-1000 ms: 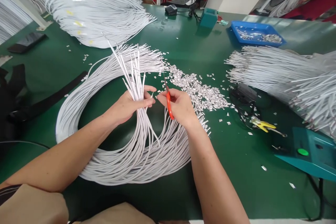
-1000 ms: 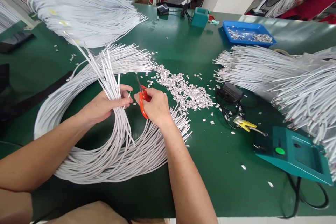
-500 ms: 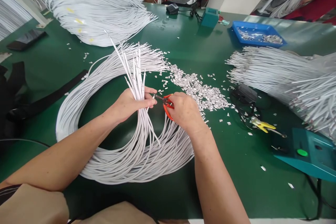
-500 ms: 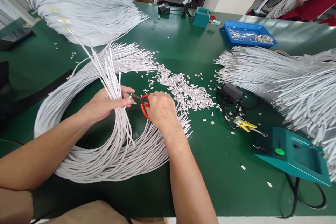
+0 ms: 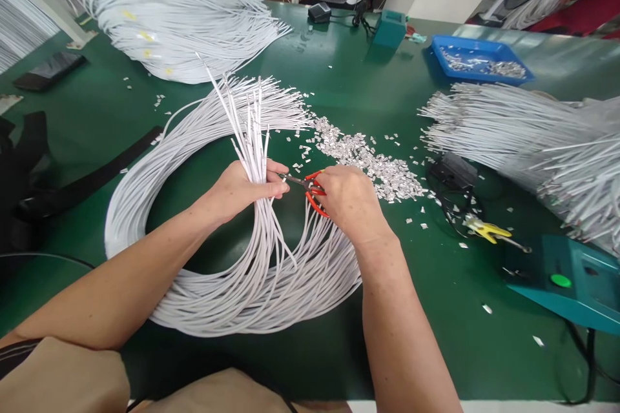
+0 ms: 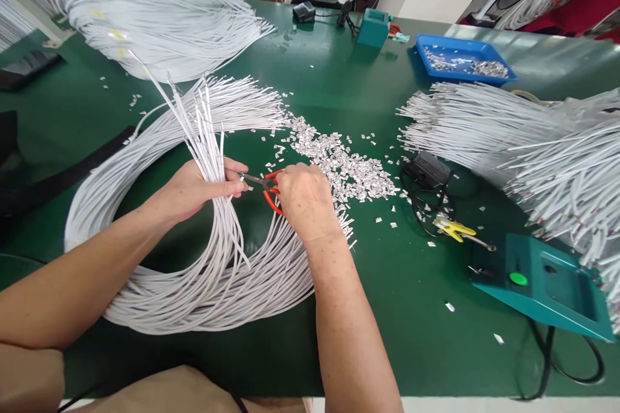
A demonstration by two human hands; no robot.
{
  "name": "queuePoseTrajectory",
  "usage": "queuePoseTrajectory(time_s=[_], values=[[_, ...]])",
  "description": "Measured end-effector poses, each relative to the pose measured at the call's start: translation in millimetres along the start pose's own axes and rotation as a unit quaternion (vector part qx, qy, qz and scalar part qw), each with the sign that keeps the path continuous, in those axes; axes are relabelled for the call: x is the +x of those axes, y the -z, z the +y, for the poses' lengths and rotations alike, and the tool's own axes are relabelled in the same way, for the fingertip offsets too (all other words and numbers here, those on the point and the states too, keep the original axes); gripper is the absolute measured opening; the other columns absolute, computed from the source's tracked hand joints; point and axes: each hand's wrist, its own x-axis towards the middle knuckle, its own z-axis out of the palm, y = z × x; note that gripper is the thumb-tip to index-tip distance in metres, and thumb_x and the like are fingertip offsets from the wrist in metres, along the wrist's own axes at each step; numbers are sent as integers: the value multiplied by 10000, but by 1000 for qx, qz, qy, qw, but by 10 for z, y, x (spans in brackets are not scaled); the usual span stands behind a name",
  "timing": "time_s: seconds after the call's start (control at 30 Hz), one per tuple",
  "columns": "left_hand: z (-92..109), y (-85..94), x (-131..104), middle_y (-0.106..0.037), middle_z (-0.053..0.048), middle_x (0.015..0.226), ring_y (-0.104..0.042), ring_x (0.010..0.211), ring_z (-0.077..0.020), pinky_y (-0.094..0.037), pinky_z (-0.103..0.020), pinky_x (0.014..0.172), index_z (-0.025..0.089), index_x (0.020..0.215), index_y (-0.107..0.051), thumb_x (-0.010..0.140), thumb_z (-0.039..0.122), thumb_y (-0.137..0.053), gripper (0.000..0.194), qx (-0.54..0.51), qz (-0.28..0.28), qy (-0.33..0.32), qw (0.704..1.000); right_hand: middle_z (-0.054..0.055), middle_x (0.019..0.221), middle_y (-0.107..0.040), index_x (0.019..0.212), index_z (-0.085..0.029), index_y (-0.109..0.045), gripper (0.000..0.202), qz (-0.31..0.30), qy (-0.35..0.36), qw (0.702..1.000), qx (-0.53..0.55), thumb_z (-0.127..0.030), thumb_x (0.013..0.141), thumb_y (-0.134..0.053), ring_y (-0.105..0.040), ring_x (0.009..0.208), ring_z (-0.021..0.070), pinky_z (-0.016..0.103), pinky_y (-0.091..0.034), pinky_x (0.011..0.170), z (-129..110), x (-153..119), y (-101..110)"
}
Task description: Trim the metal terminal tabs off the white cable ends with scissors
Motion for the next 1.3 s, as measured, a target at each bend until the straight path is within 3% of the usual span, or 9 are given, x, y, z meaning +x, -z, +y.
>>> queuePoseTrajectory(time_s=[0.17,0.37,0.47,0.53,0.7,0.77,0.9,1.07,1.3], values=[[21,3,-11,-671,0,699,-669,774,-195,-488,-301,698,170,993,-691,640,298,-828,399,-27,-9,-3,1000,5,619,-509,589,-162,-569,244,39,-89,958,269,-214,827,-590,-387,572,109,283,-285,566,21,28,-62],[55,-3,-31,-708,2,763,-670,755,-164,-494,-284,704,197,1179,-618,681,249,-808,535,-76,-49,1,996,-23,615,-538,726,-177,-674,277,-13,-196,710,676,-449,776,-666,-470,584,100,270,-382,606,-119,112,-101],[58,-18,-31,-711,6,743,-666,705,-153,-497,-292,719,183,1191,-607,677,243,-811,557,-77,-50,-2,996,-3,680,-611,740,-173,-660,221,-21,-178,639,748,-391,760,-686,-555,646,116,289,-436,678,-271,136,-119],[47,-27,-25,-704,12,705,-671,704,-162,-500,-302,731,181,1194,-605,679,246,-809,558,-79,-49,0,996,0,681,-615,739,-175,-639,176,14,-173,648,741,-343,790,-642,-570,652,125,304,-453,696,-355,141,-131],[12,-25,-6,-731,-47,969,-680,900,-194,-508,-315,824,194,1069,-672,691,253,-798,403,-104,-61,12,993,32,730,-582,634,-185,-551,169,234,-161,884,372,-190,803,-553,-505,742,162,324,-391,684,-256,107,-94],[8,-15,-2,-708,-55,1041,-659,968,-203,-517,-310,823,194,994,-705,693,265,-795,322,-104,-61,21,993,48,742,-585,629,-182,-533,175,276,-168,917,233,-133,796,-517,-492,760,177,341,-365,694,-118,76,-45],[0,2,-3,-686,-20,875,-667,818,-170,-534,-341,825,200,1034,-710,670,271,-812,385,-105,-56,42,992,52,781,-610,681,-178,-589,115,322,-254,876,253,-187,789,-553,-500,747,174,338,-380,693,-17,28,61],[-10,-29,-15,-709,-17,811,-682,802,-201,-523,-380,848,186,1013,-702,612,235,-843,428,-75,-47,14,996,-8,661,-610,727,-177,-689,184,136,-230,769,580,-356,750,-656,-518,615,118,275,-428,624,-302,82,60],[42,-17,-27,-710,-61,895,-659,903,-225,-500,-365,847,153,876,-691,672,332,-795,291,-74,-86,-24,993,-20,640,-598,694,-176,-664,167,88,-245,725,637,-340,725,-660,-545,611,117,275,-445,646,-409,63,-5]])
